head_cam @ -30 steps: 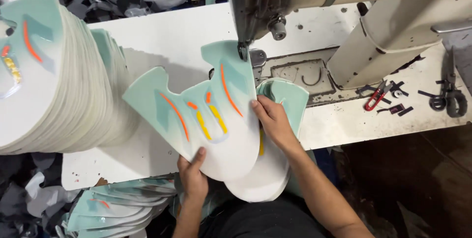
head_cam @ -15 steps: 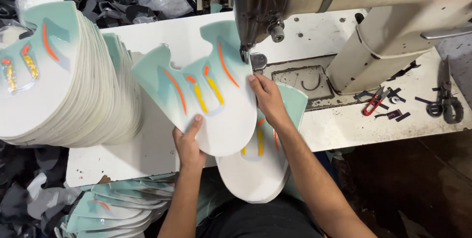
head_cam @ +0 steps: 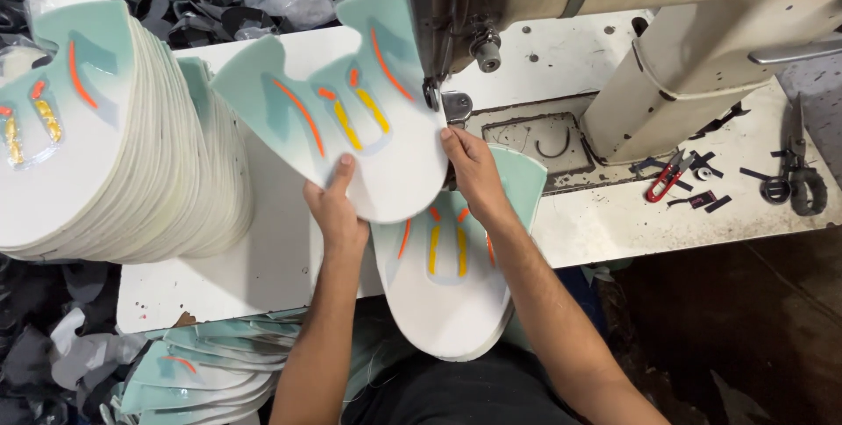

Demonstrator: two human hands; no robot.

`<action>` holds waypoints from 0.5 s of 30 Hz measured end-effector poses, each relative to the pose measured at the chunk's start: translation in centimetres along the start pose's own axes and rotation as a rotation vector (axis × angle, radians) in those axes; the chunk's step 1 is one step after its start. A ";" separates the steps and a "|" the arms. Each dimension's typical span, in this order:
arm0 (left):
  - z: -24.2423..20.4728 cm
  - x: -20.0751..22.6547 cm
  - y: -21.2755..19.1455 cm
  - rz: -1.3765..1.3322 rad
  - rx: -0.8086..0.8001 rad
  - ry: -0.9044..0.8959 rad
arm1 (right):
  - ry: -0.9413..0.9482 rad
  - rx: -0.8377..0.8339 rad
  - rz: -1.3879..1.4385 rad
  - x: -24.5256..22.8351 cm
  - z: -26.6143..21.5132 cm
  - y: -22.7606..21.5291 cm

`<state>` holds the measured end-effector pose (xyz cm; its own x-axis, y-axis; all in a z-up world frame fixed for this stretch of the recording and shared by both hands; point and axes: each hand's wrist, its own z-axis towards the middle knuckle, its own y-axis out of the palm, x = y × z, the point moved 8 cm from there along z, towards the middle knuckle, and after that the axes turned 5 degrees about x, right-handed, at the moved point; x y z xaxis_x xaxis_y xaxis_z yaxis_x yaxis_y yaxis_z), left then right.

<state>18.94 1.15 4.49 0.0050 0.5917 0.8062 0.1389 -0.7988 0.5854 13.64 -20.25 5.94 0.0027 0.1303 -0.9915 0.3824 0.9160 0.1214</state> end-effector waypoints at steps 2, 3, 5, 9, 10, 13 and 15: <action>0.9 -0.2 0.3 0.005 0.009 -0.004 | 0.008 -0.006 -0.005 -0.4 -0.2 0.3; 1.3 -0.4 0.5 0.010 0.017 -0.007 | 0.015 -0.011 -0.010 -0.7 -0.3 0.4; 1.9 -0.5 0.8 -0.004 0.010 0.012 | 0.018 -0.016 -0.012 -0.4 0.0 0.4; 2.4 -0.9 1.2 -0.016 0.067 0.037 | 0.009 -0.020 -0.014 -0.2 0.3 0.6; 2.6 -1.3 1.3 -0.014 0.068 0.037 | 0.010 -0.021 -0.013 0.0 0.3 0.6; 2.4 -1.8 1.3 -0.086 0.110 0.066 | 0.003 -0.008 0.011 0.4 0.5 0.5; 1.8 -1.3 2.1 -0.089 0.103 0.136 | -0.005 0.005 0.039 0.7 0.8 0.4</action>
